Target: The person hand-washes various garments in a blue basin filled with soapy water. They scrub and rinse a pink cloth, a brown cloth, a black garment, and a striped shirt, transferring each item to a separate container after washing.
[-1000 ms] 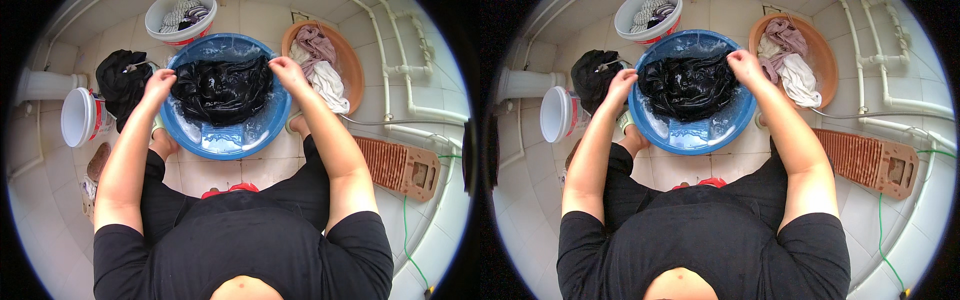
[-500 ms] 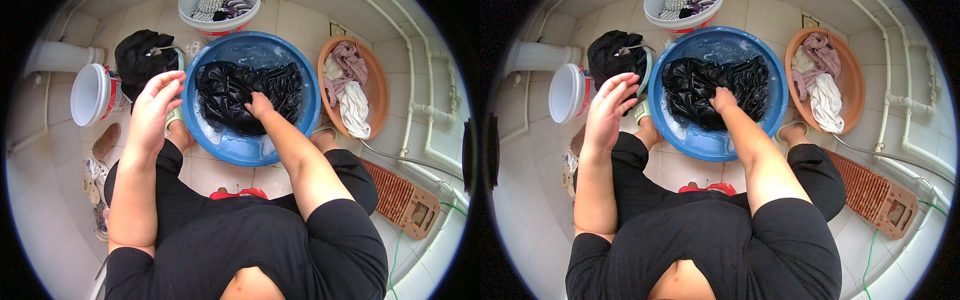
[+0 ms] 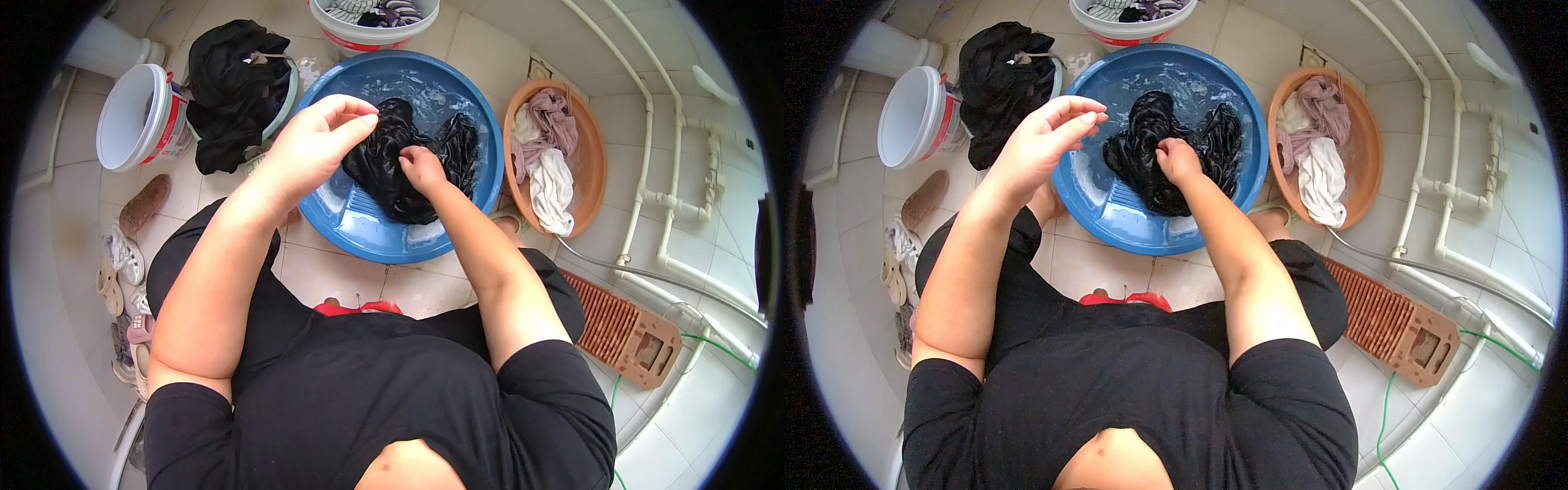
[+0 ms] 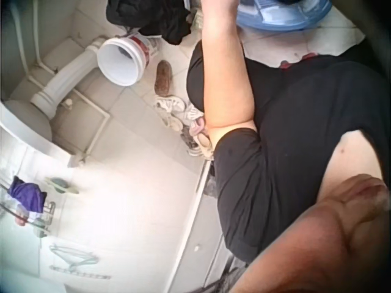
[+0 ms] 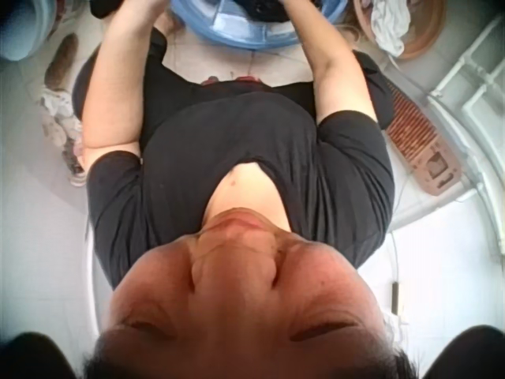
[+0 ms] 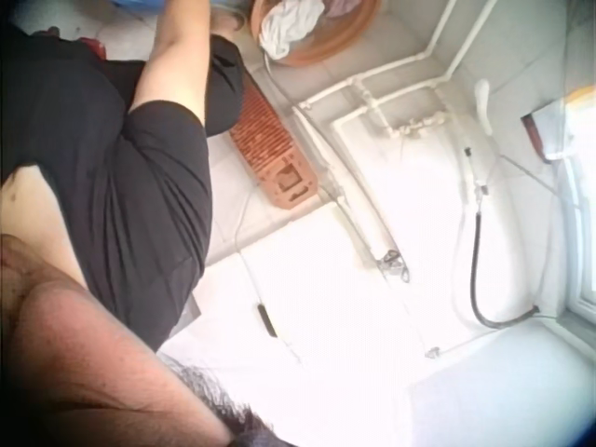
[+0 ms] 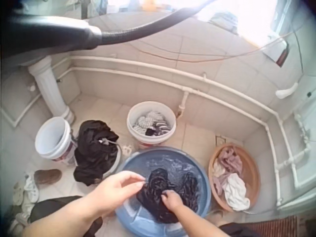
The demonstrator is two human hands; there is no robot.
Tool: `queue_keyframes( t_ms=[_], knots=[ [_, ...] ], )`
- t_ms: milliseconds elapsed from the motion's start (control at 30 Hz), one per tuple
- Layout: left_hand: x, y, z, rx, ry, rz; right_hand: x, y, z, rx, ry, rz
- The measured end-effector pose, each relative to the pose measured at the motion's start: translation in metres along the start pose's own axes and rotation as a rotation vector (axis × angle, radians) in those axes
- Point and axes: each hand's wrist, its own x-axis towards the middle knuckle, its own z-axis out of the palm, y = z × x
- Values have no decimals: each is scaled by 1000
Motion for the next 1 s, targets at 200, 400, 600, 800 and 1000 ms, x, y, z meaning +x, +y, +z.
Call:
queue_keyframes(
  t_ms=[200,400,600,800,1000],
  knots=[
    [5,1,4,-65,-49,25,27,-19,25,1090,-188,1064],
    [11,5,8,19,-84,29,28,-28,1,823,-279,821],
    [20,0,18,125,-104,-27,10,-70,-108,1734,-321,542],
    [38,-39,37,282,-5,7,-47,-137,-199,1900,-543,246],
    [19,-34,64,350,-339,-127,-88,-159,-217,2054,-514,-30]
  ],
)
